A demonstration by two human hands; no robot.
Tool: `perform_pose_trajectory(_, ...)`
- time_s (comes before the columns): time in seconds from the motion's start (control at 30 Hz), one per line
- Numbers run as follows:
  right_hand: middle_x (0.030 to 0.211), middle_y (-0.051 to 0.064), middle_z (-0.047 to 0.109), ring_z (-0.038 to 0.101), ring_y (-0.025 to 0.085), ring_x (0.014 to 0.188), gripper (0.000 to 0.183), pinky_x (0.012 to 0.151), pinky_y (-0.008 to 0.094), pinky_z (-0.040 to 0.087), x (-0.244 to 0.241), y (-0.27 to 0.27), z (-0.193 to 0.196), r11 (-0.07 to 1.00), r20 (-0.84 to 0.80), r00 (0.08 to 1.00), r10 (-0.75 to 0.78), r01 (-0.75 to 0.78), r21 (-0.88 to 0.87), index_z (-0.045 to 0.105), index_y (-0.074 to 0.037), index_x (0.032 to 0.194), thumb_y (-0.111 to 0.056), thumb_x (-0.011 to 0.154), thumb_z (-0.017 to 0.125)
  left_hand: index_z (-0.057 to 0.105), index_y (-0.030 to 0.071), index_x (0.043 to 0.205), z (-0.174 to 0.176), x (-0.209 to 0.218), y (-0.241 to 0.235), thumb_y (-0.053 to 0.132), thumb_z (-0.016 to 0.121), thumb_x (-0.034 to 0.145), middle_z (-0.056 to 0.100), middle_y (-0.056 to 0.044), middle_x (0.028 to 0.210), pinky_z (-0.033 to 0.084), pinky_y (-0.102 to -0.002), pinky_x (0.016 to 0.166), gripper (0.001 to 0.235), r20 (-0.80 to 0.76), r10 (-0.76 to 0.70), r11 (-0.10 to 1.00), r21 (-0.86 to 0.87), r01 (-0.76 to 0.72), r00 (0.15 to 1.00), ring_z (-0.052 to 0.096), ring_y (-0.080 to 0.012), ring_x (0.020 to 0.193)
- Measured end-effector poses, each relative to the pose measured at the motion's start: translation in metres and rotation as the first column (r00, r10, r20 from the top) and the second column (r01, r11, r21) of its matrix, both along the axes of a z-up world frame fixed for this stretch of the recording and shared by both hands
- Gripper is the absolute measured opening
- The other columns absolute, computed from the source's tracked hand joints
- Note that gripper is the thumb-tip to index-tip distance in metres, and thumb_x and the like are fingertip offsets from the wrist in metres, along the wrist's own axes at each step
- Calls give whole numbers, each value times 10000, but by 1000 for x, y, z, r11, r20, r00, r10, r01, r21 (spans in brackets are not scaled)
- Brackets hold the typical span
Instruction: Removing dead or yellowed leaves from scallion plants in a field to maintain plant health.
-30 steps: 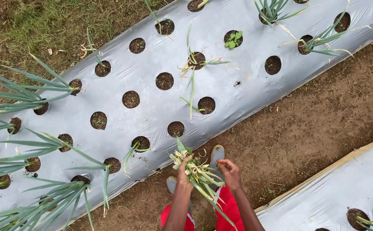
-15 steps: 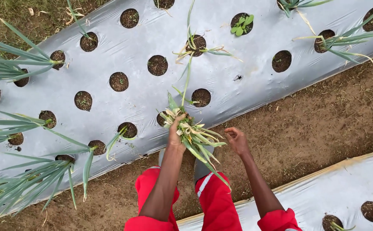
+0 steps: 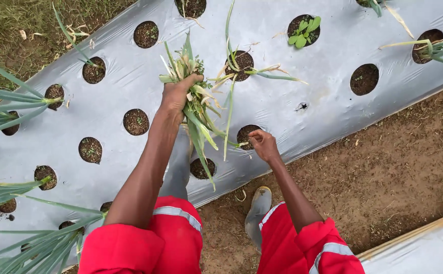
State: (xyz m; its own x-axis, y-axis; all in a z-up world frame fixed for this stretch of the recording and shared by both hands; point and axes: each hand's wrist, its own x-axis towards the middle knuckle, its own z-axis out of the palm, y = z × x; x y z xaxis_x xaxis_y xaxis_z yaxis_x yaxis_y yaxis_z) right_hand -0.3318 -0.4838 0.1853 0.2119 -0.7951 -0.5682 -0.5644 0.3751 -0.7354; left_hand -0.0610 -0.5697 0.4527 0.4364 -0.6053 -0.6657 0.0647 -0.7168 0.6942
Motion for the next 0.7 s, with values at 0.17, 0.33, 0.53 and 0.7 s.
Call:
perform_pose_trajectory(0.17,928,124,769,752,287,861,174,718,407,608,81,-82,-52,955,77,995,-59,79,-287,763,-102,1051,-15,907,716,637,-51,1217,-134,66,-64,449,829,763,663,-247,1143,504,-554,981,702,159,-389,918,146,368,907,686,-402,1063)
perform_pose_trajectory(0.33,912,88,718,736,268,847,152,713,353,624,149,-139,-99,836,47,985,-167,167,-523,757,-109,985,-32,856,774,694,-7,866,-232,114,-102,524,859,781,660,-126,684,598,-447,722,562,276,-637,768,145,624,720,694,-285,619)
perform_pose_trajectory(0.53,1195,109,648,646,378,1029,352,877,533,585,176,-173,-120,771,-233,969,-88,-82,-631,745,-152,1123,-40,794,690,650,-126,1171,-308,130,-134,536,830,764,714,-262,969,589,-519,857,798,159,-712,702,170,691,684,728,-415,938)
perform_pose_trajectory(0.7,1138,60,653,629,329,1052,231,827,486,609,188,-170,-135,762,-412,911,-28,-247,-598,735,-173,1066,-143,855,645,525,-82,1406,-353,120,-149,481,844,716,635,-293,1295,535,-565,997,946,-55,-643,753,139,643,764,594,-453,1257)
